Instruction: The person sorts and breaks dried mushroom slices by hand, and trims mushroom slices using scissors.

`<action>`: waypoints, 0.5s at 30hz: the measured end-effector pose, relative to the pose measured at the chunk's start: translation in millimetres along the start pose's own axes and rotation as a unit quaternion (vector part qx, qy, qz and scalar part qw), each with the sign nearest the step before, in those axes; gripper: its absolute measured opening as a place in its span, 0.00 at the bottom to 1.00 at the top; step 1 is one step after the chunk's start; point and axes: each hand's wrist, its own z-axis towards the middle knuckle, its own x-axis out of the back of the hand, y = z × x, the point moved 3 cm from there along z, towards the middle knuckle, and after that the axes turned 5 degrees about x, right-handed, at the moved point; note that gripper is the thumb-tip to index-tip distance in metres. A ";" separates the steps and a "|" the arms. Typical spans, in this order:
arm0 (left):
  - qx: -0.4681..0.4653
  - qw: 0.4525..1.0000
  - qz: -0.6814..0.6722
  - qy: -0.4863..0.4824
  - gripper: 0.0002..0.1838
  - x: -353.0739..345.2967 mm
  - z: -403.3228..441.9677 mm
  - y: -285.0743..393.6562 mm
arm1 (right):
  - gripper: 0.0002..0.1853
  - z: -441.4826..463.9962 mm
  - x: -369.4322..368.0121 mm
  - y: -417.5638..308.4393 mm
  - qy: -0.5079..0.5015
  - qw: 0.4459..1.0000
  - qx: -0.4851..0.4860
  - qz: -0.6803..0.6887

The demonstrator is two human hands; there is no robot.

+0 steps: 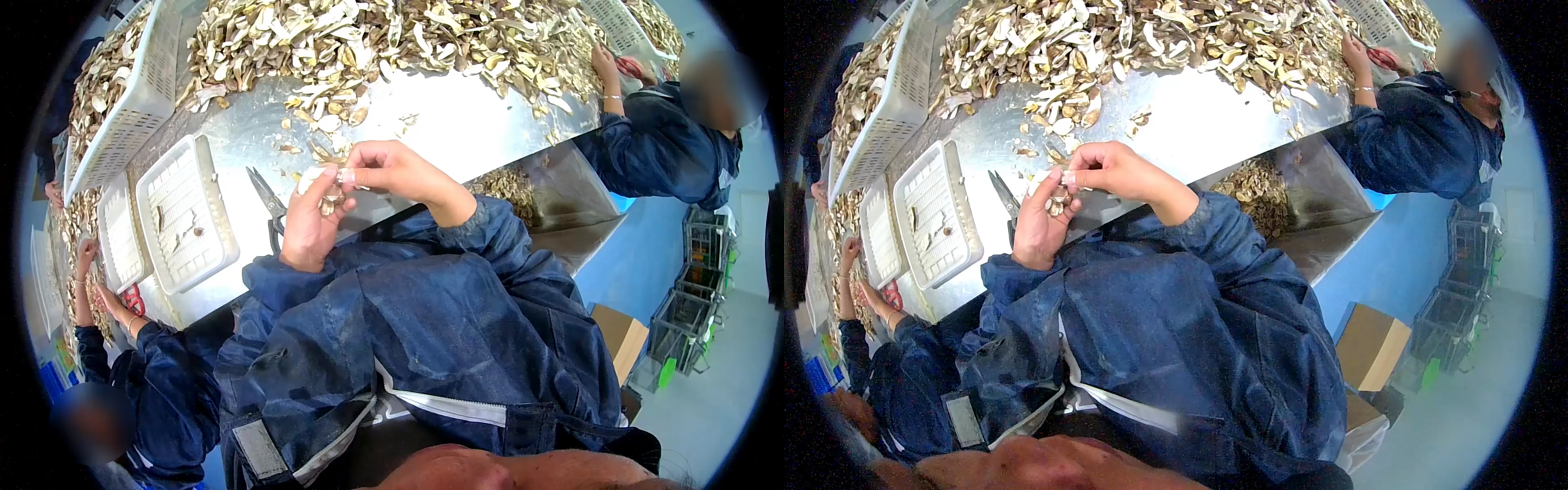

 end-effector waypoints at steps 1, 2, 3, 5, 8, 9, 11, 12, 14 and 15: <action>-0.007 1.000 -0.003 -0.005 0.12 2.3 -1.2 1.0 | 0.07 1.0 7.7 6.3 0.015 1.000 0.007 -0.026; -0.017 1.000 -0.015 0.020 0.11 8.4 -3.3 5.3 | 0.07 2.1 15.2 9.2 0.029 0.998 0.014 -0.052; -0.028 0.998 -0.027 0.044 0.11 17.2 -6.7 13.0 | 0.08 1.4 24.5 3.3 0.086 0.988 0.005 -0.129; -0.078 0.993 -0.054 0.073 0.11 39.2 -18.1 35.2 | 0.10 -4.7 45.4 -14.9 0.198 0.940 -0.013 -0.276; -0.230 0.959 -0.001 0.163 0.11 93.5 -36.2 86.0 | 0.13 -12.4 67.5 -26.1 0.268 0.792 0.133 -0.532; -0.265 0.945 0.030 0.189 0.11 119.1 -42.4 104.9 | 0.10 -14.8 62.8 -32.5 0.294 0.747 0.170 -0.572; -0.339 0.901 0.091 0.255 0.12 138.9 -59.5 133.5 | 0.08 -12.2 54.3 -30.4 0.290 0.719 0.205 -0.598; -0.376 0.871 0.121 0.293 0.13 140.1 -68.5 145.5 | 0.07 -9.0 48.8 -28.5 0.288 0.704 0.223 -0.610; -0.382 0.815 0.252 0.357 0.21 173.0 -70.1 163.5 | 0.05 2.8 33.1 -11.4 0.247 0.741 0.239 -0.576; -0.373 0.781 0.329 0.377 0.23 185.0 -67.8 169.3 | 0.05 6.8 19.9 -4.6 0.224 0.751 0.242 -0.573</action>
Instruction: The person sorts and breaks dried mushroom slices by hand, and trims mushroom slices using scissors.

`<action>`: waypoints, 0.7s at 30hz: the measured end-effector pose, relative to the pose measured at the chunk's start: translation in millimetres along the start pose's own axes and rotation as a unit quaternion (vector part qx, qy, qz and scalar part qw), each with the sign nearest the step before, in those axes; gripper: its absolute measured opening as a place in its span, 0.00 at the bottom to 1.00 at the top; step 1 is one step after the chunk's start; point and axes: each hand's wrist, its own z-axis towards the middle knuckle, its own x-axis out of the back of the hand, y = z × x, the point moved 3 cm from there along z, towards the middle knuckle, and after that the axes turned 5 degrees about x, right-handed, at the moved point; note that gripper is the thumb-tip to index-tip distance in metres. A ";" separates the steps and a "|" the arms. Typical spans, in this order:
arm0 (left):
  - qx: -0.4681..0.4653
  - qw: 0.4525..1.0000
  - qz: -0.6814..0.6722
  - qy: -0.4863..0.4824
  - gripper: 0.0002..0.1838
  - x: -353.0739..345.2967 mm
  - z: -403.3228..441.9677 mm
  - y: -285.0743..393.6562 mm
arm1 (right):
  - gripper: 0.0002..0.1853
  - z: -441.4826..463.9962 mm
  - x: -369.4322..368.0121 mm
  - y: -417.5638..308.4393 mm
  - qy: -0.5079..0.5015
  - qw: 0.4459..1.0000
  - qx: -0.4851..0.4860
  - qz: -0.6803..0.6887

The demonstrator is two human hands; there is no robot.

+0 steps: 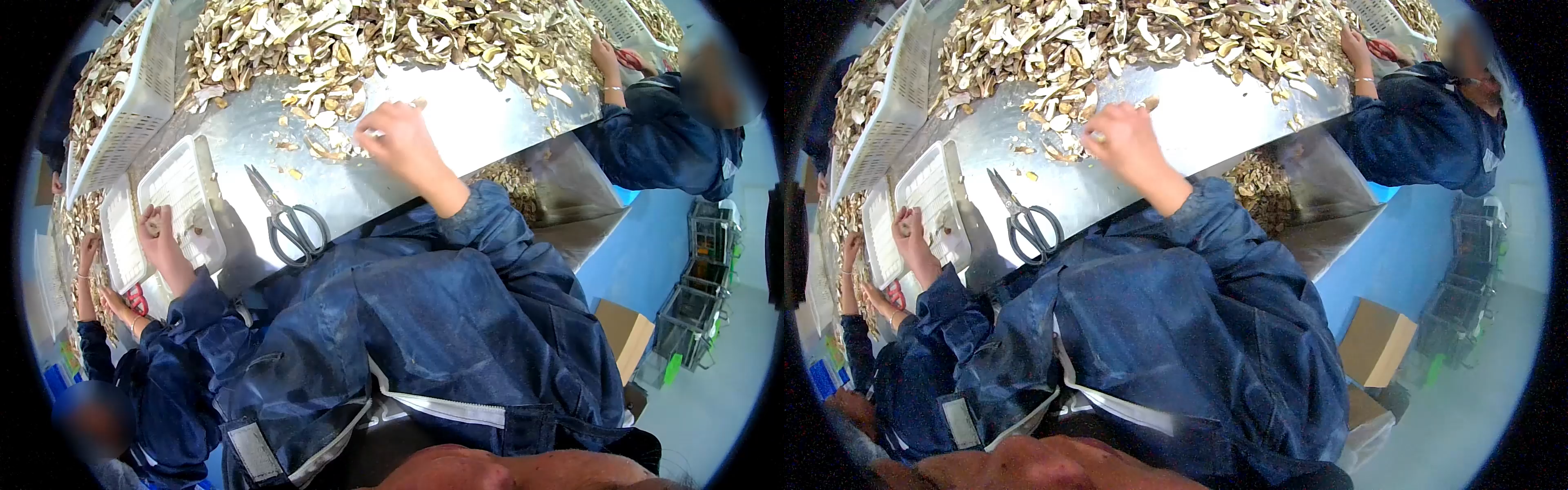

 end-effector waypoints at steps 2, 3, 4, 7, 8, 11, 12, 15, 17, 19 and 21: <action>-0.017 0.994 0.108 -0.025 0.32 -4.0 -4.9 9.8 | 0.06 -0.6 -12.3 -20.8 -0.032 0.999 0.020 -0.005; -0.051 0.987 0.153 -0.020 0.32 -2.9 -0.3 4.9 | 0.06 0.1 -15.3 -31.2 -0.048 0.998 0.029 -0.024; -0.082 0.977 0.198 -0.013 0.33 -1.4 5.0 -5.1 | 0.07 0.6 -17.6 -36.9 -0.067 0.996 0.038 -0.043; -0.111 0.977 0.183 0.017 0.29 -15.4 -19.5 6.0 | 0.07 -1.0 -30.5 -34.2 -0.097 0.991 0.043 -0.081; -0.088 0.990 0.105 0.013 0.28 -27.0 -36.2 17.7 | 0.07 0.8 -29.0 -37.2 -0.099 0.992 0.039 -0.071; -0.110 0.992 -0.032 -0.043 0.18 -57.9 -62.2 23.9 | 0.06 1.3 -21.4 -39.4 -0.119 0.991 -0.033 0.042; -0.076 0.990 -0.061 -0.097 0.17 -73.4 -74.9 30.2 | 0.07 -1.2 -23.4 -35.7 -0.132 0.977 -0.095 0.136; 0.070 0.947 -0.174 -0.262 0.14 -115.8 -110.2 33.5 | 0.08 -6.4 -26.4 -30.2 -0.159 0.895 -0.243 0.339; 0.193 0.898 -0.216 -0.332 0.14 -138.8 -130.5 36.1 | 0.09 -9.0 -26.6 -30.4 -0.163 0.833 -0.295 0.438; 0.251 0.864 -0.227 -0.372 0.15 -151.2 -141.2 38.0 | 0.10 -9.8 -24.4 -32.8 -0.156 0.774 -0.314 0.527; 0.266 0.840 -0.263 -0.394 0.15 -161.6 -149.4 46.0 | 0.09 -13.2 -24.0 -33.1 -0.159 0.746 -0.333 0.555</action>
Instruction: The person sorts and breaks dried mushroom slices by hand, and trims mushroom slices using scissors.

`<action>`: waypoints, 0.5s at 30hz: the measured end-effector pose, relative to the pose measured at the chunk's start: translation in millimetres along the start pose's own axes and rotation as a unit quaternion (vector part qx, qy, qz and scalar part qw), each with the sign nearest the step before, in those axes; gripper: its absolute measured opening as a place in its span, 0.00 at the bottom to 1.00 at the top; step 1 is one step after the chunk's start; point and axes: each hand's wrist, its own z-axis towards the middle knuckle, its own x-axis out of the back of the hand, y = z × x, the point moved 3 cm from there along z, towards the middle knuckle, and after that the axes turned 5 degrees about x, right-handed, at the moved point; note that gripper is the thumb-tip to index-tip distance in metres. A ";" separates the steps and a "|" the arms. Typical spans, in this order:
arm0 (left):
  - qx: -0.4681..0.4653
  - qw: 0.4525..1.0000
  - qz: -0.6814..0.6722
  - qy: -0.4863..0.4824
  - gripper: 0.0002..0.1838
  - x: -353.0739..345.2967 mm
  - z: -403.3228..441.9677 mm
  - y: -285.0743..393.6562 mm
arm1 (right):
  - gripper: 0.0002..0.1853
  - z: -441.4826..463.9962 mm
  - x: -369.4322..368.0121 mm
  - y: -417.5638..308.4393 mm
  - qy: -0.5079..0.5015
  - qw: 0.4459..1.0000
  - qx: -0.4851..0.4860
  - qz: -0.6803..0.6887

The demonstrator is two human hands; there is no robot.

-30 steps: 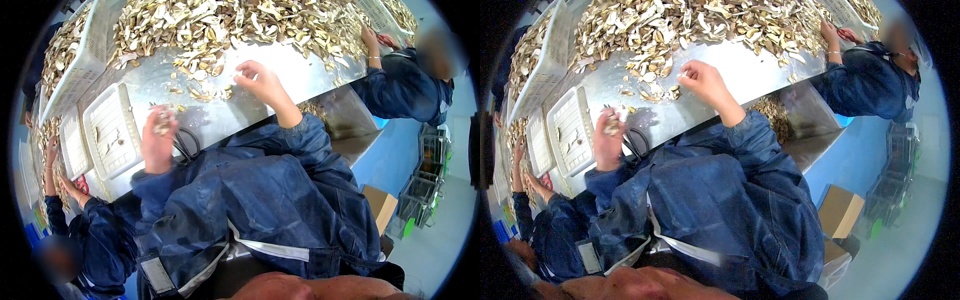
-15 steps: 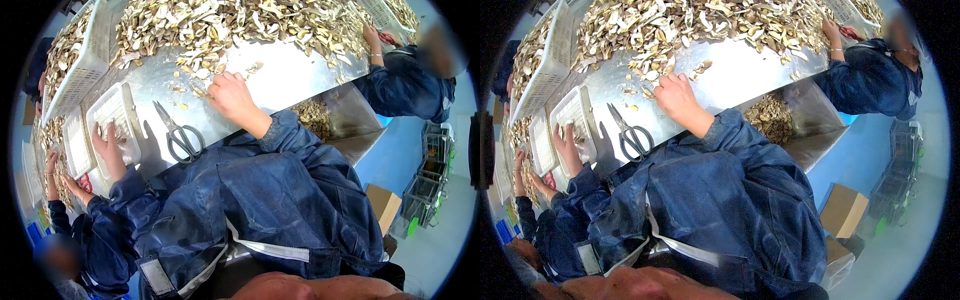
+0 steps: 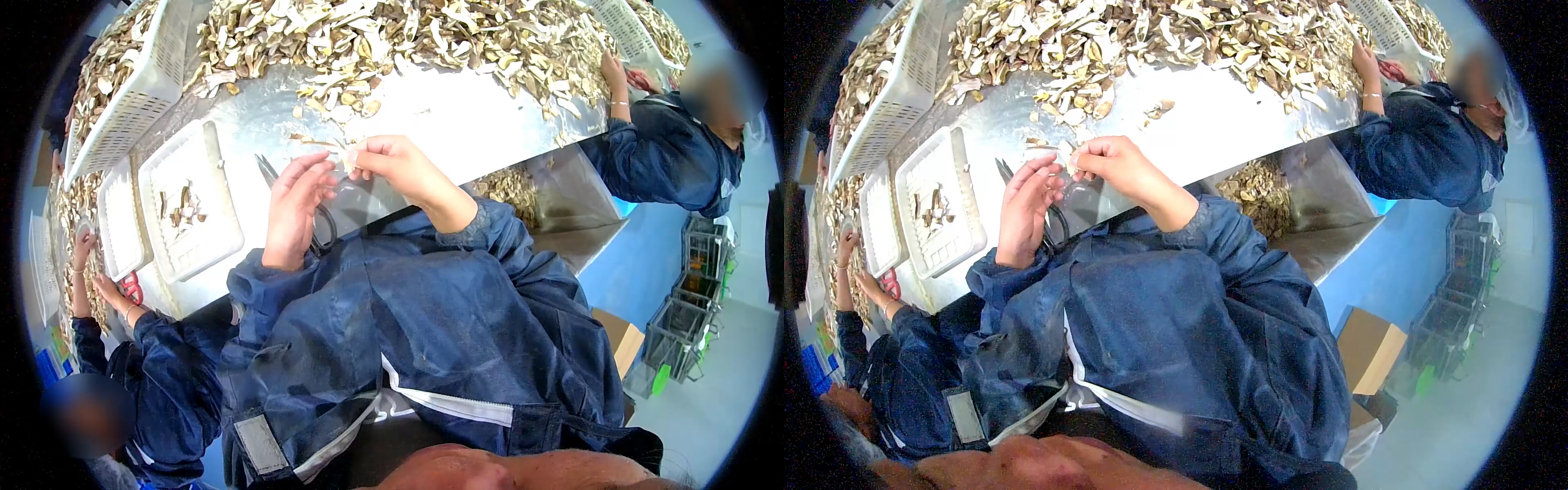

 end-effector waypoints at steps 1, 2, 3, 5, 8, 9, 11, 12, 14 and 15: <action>0.003 1.000 -0.016 -0.005 0.15 -3.9 0.7 0.9 | 0.09 -0.9 0.0 1.3 -0.003 1.000 -0.010 0.020; -0.003 1.000 -0.019 -0.010 0.15 -6.6 2.2 0.4 | 0.09 -1.0 0.4 3.8 -0.014 0.999 -0.018 0.027; -0.010 1.000 -0.022 -0.014 0.15 -9.2 3.9 0.2 | 0.09 -0.6 1.1 6.6 -0.026 0.999 -0.025 0.034; -0.026 0.999 0.000 -0.018 0.14 -10.9 7.0 -0.4 | 0.10 -0.2 0.6 9.8 -0.039 0.998 -0.033 0.034; -0.045 0.998 0.045 -0.014 0.12 -10.1 10.4 -6.1 | 0.11 -2.1 -3.7 6.8 -0.033 0.998 -0.039 0.026; -0.046 0.998 0.042 -0.008 0.12 -10.1 10.9 -7.3 | 0.12 -2.2 -4.3 4.9 -0.028 0.998 -0.044 0.032; -0.056 0.998 0.040 0.006 0.11 -9.3 12.0 -9.2 | 0.13 -3.0 -4.3 2.0 -0.008 0.997 -0.059 0.052; -0.066 0.997 0.041 0.015 0.11 -8.7 12.5 -9.9 | 0.13 -3.4 -4.0 0.8 0.007 0.996 -0.068 0.065; -0.089 0.994 0.050 0.029 0.11 -8.8 12.5 -8.9 | 0.13 -3.7 -3.3 1.2 0.003 0.996 -0.076 0.038; -0.100 0.993 0.059 0.034 0.11 -10.1 11.6 -7.7 | 0.13 -4.1 -2.5 2.5 -0.014 0.997 -0.074 -0.001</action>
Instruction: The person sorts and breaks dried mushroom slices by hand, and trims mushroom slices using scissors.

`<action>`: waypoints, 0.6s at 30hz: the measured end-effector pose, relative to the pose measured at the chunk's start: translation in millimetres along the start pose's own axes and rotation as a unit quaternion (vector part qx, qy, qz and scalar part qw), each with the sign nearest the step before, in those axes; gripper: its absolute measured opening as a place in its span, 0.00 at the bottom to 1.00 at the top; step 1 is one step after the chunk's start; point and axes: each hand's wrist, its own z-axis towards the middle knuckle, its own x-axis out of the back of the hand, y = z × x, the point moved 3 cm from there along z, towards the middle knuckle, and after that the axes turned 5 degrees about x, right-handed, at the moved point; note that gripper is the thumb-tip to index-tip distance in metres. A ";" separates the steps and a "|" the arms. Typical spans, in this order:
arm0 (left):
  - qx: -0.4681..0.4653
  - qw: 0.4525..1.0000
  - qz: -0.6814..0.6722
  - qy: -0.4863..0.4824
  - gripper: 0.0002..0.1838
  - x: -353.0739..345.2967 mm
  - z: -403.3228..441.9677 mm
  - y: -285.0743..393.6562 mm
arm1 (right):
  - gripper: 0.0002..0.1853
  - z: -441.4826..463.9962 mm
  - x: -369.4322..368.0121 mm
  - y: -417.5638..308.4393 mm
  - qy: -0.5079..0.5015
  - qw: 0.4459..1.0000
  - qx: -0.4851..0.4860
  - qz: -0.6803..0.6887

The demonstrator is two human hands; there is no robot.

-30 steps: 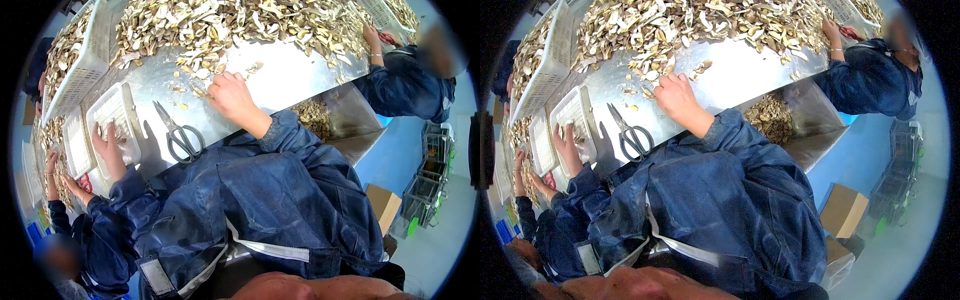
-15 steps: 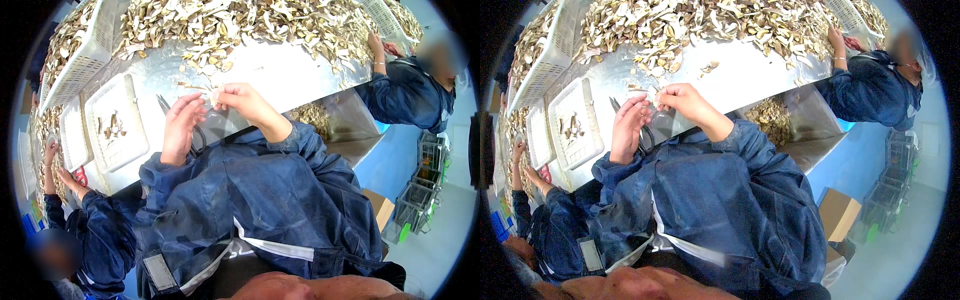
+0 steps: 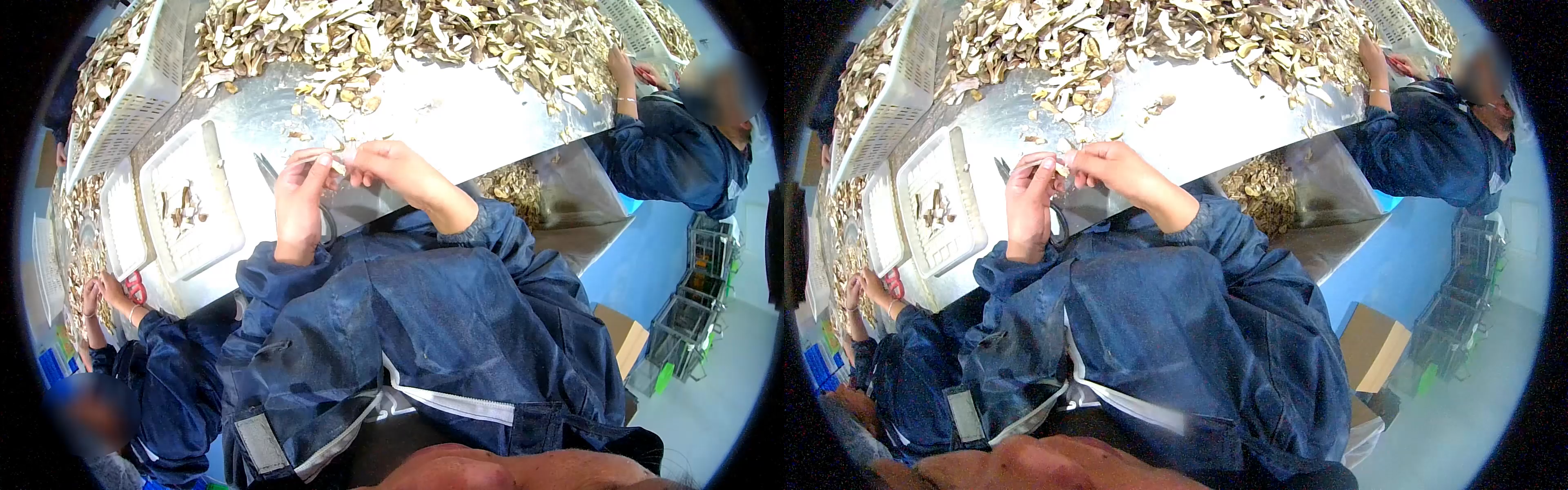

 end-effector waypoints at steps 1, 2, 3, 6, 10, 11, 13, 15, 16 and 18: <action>-0.012 1.000 0.009 0.005 0.10 -1.0 -0.8 0.9 | 0.12 -0.1 0.6 1.8 -0.015 0.999 0.002 -0.040; -0.025 0.999 0.029 0.009 0.10 -1.8 -1.7 1.4 | 0.11 0.4 -0.2 3.8 -0.014 0.999 0.014 -0.029; -0.040 0.998 0.048 0.012 0.10 -2.7 -2.6 2.0 | 0.11 1.5 -2.3 6.4 -0.013 0.999 0.028 -0.018; -0.068 0.995 0.075 0.013 0.08 -5.9 -5.5 1.3 | 0.09 3.0 -1.6 11.2 -0.011 0.999 0.038 0.017; -0.053 0.997 0.060 0.001 0.07 -0.9 -5.3 -5.7 | 0.09 -1.7 -5.4 2.7 -0.025 0.998 0.034 0.039; -0.040 0.999 0.032 -0.003 0.07 0.0 -5.2 -5.5 | 0.09 -1.2 -4.8 3.3 -0.027 0.998 0.038 0.030; -0.015 1.000 -0.024 -0.013 0.07 0.9 -5.3 -4.1 | 0.09 0.6 -1.4 8.4 -0.032 0.998 0.046 0.009; 0.010 0.999 -0.046 0.018 0.08 5.4 -5.2 -0.1 | 0.08 1.3 9.5 8.7 0.001 0.993 0.099 -0.056; 0.022 0.998 -0.056 0.034 0.09 8.3 -4.8 1.4 | 0.08 1.0 15.4 6.4 0.017 0.988 0.126 -0.089; 0.041 0.997 -0.059 0.017 0.10 14.4 -3.8 -0.6 | 0.08 -5.0 28.2 -8.2 0.119 0.898 0.208 -0.369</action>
